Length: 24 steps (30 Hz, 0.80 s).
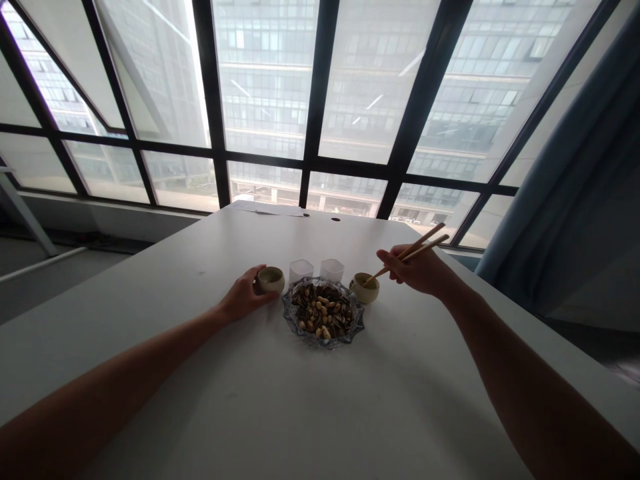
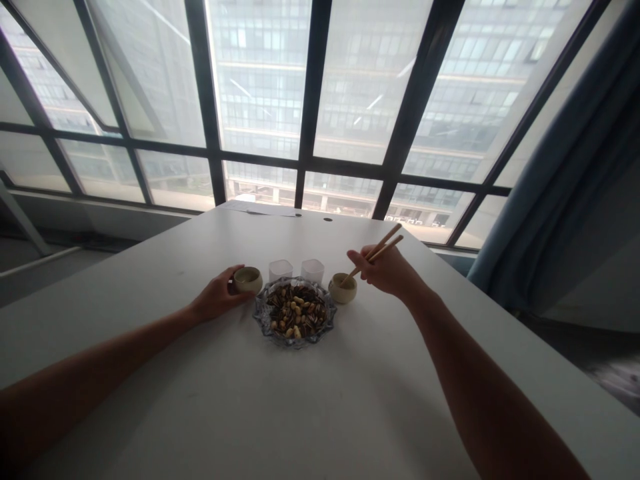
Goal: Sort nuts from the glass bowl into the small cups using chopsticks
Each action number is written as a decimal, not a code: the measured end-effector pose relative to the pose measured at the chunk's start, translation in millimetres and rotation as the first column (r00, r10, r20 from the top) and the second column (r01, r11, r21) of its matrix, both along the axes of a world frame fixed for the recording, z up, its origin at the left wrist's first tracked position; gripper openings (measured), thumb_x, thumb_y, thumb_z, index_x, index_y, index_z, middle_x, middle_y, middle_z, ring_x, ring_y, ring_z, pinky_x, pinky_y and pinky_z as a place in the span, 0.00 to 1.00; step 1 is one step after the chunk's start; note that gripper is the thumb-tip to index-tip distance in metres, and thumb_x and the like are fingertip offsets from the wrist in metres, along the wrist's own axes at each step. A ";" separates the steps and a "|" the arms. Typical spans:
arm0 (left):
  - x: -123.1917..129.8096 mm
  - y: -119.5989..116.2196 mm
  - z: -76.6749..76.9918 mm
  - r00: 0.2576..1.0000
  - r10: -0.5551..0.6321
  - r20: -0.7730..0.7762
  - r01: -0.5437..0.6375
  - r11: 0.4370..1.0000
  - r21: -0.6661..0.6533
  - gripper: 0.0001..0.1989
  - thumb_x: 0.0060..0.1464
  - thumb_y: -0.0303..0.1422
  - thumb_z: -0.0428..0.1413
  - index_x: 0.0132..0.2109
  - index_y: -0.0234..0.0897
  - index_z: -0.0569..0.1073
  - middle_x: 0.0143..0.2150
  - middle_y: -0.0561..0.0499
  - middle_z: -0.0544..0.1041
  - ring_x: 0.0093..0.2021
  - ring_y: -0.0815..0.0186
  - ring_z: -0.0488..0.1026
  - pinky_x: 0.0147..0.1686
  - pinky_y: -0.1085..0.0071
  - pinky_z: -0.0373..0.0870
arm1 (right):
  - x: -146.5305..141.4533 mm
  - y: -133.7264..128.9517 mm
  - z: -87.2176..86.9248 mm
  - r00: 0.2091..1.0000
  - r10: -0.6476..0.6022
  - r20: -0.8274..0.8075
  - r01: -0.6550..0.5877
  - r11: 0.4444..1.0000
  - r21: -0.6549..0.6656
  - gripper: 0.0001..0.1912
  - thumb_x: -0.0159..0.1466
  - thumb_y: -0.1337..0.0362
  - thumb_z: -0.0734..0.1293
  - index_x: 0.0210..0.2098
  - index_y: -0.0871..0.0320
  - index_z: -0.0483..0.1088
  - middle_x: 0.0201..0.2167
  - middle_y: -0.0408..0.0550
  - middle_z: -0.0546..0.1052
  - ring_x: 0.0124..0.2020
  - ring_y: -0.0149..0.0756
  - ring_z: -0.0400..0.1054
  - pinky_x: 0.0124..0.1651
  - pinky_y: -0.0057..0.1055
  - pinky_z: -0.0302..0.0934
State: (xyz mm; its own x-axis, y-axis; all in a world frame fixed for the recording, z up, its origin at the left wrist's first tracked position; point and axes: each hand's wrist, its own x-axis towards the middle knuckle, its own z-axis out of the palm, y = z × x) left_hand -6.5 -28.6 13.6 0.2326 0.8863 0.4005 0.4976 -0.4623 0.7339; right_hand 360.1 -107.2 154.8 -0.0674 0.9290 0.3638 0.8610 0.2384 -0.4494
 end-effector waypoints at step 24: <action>50.2 -13.4 52.0 0.957 -0.033 -0.289 0.151 0.906 0.395 0.36 0.54 0.53 0.58 0.64 0.37 0.66 0.65 0.38 0.69 0.66 0.47 0.63 0.68 0.48 0.52 | 35.3 10.7 1.8 0.944 -0.106 -0.314 0.110 0.994 -0.004 0.18 0.66 0.58 0.69 0.22 0.61 0.73 0.15 0.49 0.75 0.14 0.29 0.69 0.18 0.23 0.65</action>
State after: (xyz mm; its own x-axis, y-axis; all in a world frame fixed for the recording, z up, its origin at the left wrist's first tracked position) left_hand 43.7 -42.1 65.6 0.4563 0.6261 0.6322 0.5888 -0.7452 0.3130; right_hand 395.3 -96.5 156.6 0.1523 0.9193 0.3629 0.6981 0.1599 -0.6979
